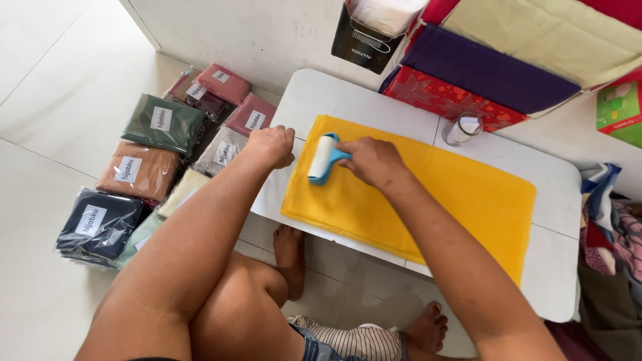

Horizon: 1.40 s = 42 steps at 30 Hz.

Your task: A person uses a lint roller to clean a yellow fabric item on a small table and then folds it.

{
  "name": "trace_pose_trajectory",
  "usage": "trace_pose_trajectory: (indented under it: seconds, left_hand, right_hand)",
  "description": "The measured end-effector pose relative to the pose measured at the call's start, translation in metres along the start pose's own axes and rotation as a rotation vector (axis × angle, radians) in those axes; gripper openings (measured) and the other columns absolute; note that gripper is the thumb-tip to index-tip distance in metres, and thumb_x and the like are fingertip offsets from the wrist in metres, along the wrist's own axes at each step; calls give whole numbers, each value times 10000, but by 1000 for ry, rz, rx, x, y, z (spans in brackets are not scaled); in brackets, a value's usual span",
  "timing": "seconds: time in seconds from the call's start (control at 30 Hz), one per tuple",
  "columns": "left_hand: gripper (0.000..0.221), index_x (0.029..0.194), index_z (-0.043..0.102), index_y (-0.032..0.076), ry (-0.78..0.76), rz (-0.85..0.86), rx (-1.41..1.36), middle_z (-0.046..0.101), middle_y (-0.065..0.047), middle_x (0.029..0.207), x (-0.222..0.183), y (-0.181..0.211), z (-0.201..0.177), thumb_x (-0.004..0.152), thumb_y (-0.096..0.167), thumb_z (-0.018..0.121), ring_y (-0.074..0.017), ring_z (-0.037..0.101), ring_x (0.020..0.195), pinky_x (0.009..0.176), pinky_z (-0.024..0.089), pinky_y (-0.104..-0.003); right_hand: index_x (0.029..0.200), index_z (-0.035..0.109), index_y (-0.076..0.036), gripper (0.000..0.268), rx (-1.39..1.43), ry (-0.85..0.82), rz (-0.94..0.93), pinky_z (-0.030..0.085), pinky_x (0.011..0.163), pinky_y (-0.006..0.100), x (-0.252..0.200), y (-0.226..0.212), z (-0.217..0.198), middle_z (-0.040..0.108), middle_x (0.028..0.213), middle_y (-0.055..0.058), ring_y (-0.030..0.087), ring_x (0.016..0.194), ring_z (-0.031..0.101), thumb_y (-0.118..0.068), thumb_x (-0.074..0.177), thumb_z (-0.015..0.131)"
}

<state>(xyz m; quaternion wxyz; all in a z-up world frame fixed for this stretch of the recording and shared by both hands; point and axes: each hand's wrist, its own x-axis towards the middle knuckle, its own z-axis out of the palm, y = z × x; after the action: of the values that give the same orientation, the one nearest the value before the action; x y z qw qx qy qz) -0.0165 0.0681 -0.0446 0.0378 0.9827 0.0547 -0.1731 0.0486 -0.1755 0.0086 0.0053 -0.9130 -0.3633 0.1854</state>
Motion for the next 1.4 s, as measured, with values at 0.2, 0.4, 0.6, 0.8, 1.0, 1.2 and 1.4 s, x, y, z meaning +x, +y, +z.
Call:
trace_pose_trajectory:
  seconds: [0.2,0.4,0.6,0.8,1.0,1.2,1.4]
  left_hand:
    - [529,1255,664,38,9,0,-12,723,-171,1128,0,-2,4,837,334,797,-356,738,1036,814,606,-557]
    - [541,1306,646,32,-19,14,-66,707,-181,1153,-11,8,-8,854,293,790,-348,733,1055,832,608,-534]
    - [600,1354,626,48,25,53,-33,692,-175,1172,12,19,7,807,234,788,-318,728,1038,761,626,-483]
    - [796,1563,327,-36,34,113,-67,452,-211,1533,13,44,-13,822,42,609,-336,512,1388,890,603,-533]
    - [1013,1628,24,-46,-58,204,-171,249,-282,1652,10,56,-17,786,-42,587,-387,322,1519,1070,500,-585]
    - [971,1630,169,12,-272,197,19,177,-176,1713,32,39,28,775,59,629,-304,280,1550,1180,416,-482]
    - [892,1591,269,-37,-277,251,111,190,-256,1692,53,33,47,842,251,660,-361,261,1553,1229,339,-433]
  right_hand:
    - [1387,592,-416,399,40,72,-51,562,914,553,-10,-4,-18,700,1098,103,369,1050,702,-469,999,519]
    - [1455,565,-435,438,-29,17,158,556,886,565,-76,98,-48,717,1056,130,405,1018,707,-384,1022,516]
    - [1439,585,-409,428,-126,-75,156,563,892,563,-63,115,-50,726,1091,152,421,1060,706,-379,1018,519]
    - [1423,572,-435,414,-9,-11,28,544,927,575,17,55,-35,696,1161,136,394,1123,676,-412,1011,534]
    - [1432,549,-483,454,271,67,-26,566,870,489,41,49,-10,705,1052,76,327,982,721,-370,995,599]
    - [1453,560,-327,476,425,66,-54,524,907,570,-33,115,-16,689,1066,231,482,1031,664,-307,981,622]
    - [1408,628,-284,451,391,82,59,513,922,533,-137,218,-20,692,1067,239,494,1039,647,-379,967,633]
